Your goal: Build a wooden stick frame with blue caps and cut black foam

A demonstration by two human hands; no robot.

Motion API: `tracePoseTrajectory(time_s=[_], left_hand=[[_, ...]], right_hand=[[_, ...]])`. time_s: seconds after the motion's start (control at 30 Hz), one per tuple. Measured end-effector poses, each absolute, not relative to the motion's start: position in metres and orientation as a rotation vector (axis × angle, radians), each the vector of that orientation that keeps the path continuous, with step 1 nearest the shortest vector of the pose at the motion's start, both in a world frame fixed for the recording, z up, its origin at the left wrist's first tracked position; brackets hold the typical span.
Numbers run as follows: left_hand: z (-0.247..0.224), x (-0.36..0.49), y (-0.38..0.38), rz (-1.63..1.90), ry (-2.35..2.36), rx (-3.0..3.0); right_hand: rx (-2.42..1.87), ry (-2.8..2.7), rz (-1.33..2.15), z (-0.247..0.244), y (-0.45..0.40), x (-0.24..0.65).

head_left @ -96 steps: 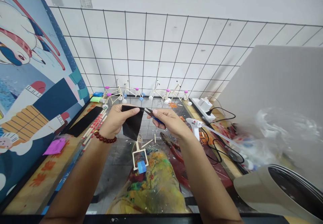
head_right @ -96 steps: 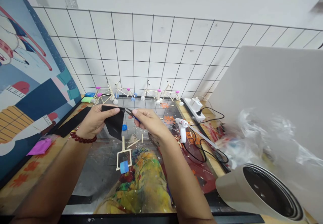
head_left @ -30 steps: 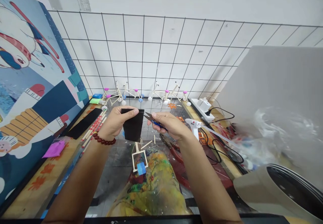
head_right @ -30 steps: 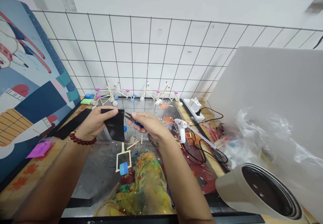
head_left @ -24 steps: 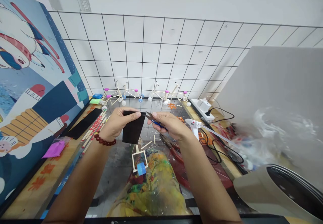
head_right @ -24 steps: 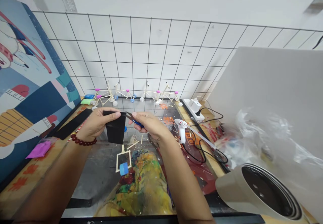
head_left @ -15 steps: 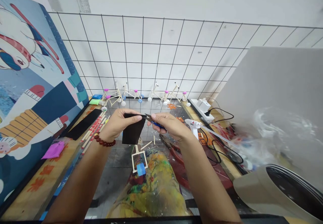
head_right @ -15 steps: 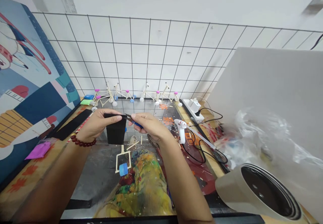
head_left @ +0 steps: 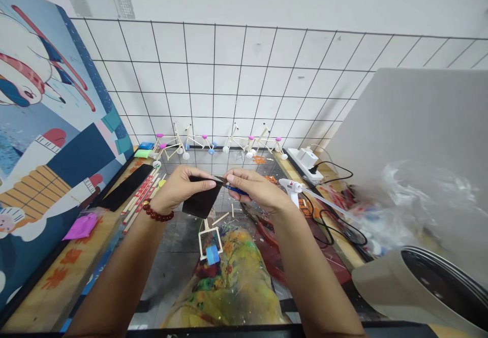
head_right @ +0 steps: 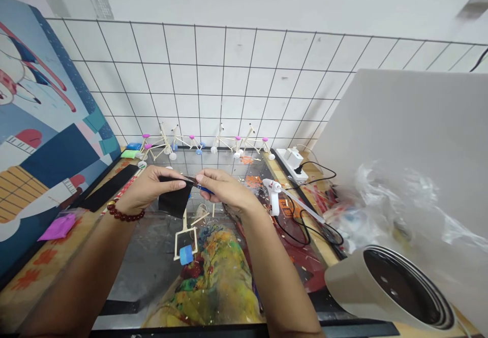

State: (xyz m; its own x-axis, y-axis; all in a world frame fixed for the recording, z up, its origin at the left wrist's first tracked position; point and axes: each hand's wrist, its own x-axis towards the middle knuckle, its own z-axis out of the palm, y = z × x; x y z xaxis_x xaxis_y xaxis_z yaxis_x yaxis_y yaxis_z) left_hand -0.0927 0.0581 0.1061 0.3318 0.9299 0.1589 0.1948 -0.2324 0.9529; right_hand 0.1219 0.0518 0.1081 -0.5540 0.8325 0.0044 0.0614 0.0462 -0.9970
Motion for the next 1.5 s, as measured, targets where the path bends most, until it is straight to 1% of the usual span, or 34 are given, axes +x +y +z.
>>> tracePoseTrajectory(time_s=[0.27,0.53,1.03,1.37,1.5], left_hand=[[0.107,-0.091,0.058,1.073,1.044,1.613],[0.106,-0.093,0.059,1.035,1.061,1.672],[0.108,-0.096,0.060,1.039,1.048,1.831],[0.112,-0.095,0.057,1.052,1.109,1.868],[0.114,-0.095,0.056,1.048,1.116,1.887]], right_hand=[[-0.917,-1.580,1.545,0.111,0.048,0.116],[-0.933,-1.475,1.562,0.113,0.049,0.110],[-0.927,-1.489,1.606,0.113,0.047,0.110],[-0.906,-1.505,1.543,0.109,0.049,0.108],[-0.926,-1.508,1.568,0.112,0.046,0.110]])
